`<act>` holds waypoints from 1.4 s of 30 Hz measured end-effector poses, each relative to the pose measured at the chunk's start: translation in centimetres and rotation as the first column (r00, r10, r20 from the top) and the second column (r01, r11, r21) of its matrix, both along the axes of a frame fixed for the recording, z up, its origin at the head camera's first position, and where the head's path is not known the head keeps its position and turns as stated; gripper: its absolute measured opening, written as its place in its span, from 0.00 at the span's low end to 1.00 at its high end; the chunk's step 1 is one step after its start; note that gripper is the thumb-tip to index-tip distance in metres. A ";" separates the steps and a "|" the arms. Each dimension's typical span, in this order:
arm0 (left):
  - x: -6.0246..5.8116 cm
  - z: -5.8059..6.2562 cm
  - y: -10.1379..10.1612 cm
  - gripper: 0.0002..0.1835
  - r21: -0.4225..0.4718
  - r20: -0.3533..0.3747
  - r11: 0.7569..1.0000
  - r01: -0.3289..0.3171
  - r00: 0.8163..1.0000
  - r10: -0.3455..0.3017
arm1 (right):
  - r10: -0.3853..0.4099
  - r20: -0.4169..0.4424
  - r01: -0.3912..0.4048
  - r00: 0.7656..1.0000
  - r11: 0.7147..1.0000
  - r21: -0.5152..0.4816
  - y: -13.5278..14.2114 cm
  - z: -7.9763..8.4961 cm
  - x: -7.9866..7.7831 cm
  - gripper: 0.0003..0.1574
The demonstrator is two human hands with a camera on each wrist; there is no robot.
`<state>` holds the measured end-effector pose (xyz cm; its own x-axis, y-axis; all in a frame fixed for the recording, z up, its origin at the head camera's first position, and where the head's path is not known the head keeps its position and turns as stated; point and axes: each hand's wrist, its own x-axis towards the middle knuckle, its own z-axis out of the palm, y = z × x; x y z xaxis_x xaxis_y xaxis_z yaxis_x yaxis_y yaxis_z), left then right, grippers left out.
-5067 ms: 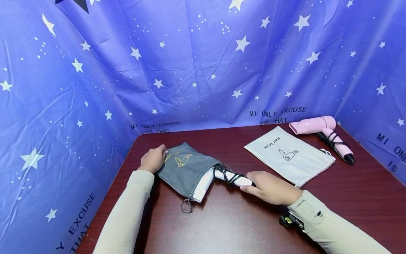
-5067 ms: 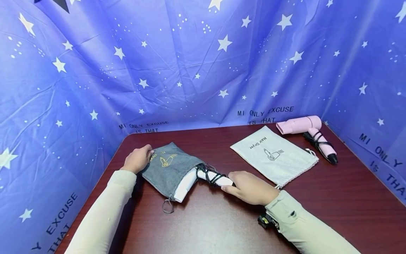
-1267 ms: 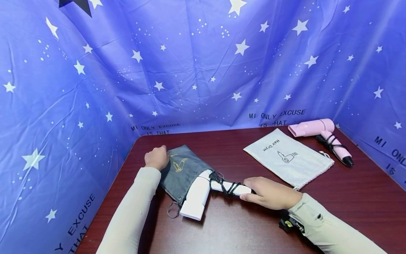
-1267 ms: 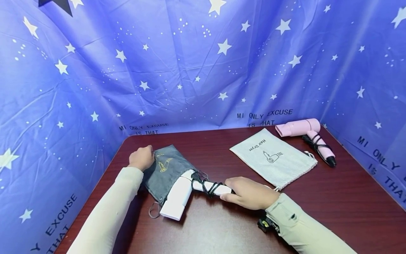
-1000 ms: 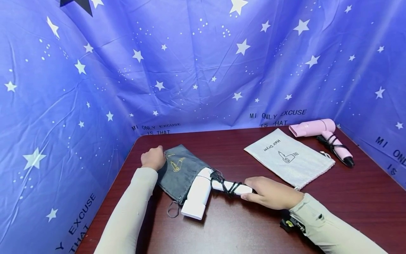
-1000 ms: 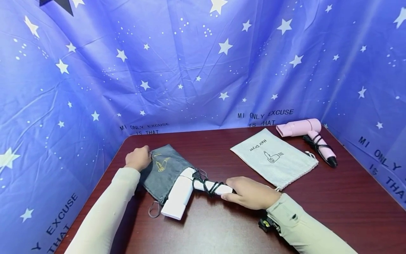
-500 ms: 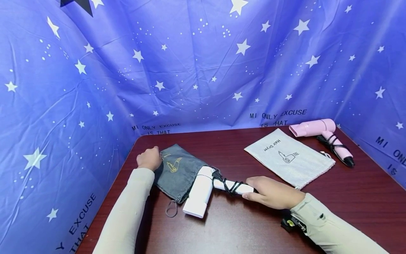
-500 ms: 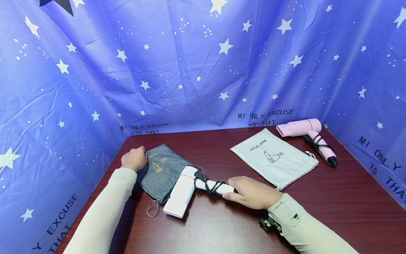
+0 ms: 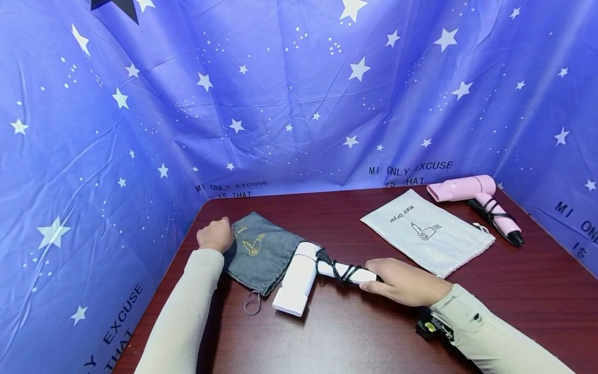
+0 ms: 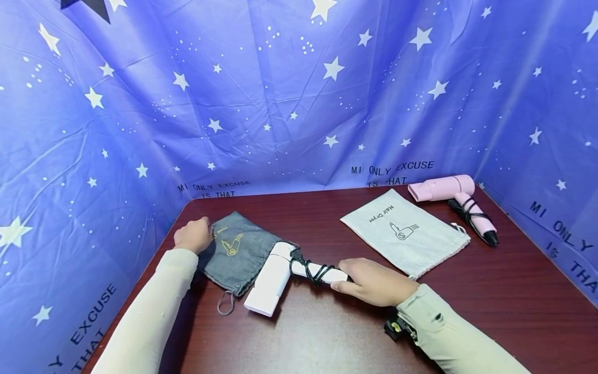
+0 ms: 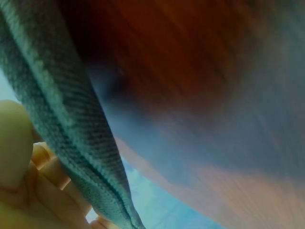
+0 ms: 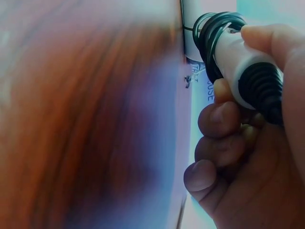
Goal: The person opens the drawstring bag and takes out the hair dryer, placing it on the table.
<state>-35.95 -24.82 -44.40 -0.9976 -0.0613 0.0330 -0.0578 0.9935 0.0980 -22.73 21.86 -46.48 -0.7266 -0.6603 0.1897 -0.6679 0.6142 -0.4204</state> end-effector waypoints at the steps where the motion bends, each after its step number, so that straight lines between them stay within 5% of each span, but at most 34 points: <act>1: 0.0 0.0 0.0 0.16 0.000 0.003 1.000 -0.002 1.000 0.002 | -0.002 -0.002 0.002 1.000 1.000 0.000 0.1 0.0 0.0 0.19; 28: 0.0 0.4 -0.2 0.21 0.036 0.146 0.998 -0.059 0.988 0.053 | -0.102 0.066 0.105 0.993 0.993 -0.047 2.4 -0.5 -1.4 0.16; 42: 0.2 0.7 -0.8 0.33 0.009 0.264 0.986 -0.169 0.951 0.160 | -0.207 0.113 0.211 0.972 0.977 -0.026 2.9 -0.8 -1.9 0.18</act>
<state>-35.78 -25.62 -43.67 -0.9471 -0.2221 -0.2318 -0.2479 0.9647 0.0887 -24.58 24.77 -47.26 -0.8653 -0.4859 0.1230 -0.4753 0.7177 -0.5089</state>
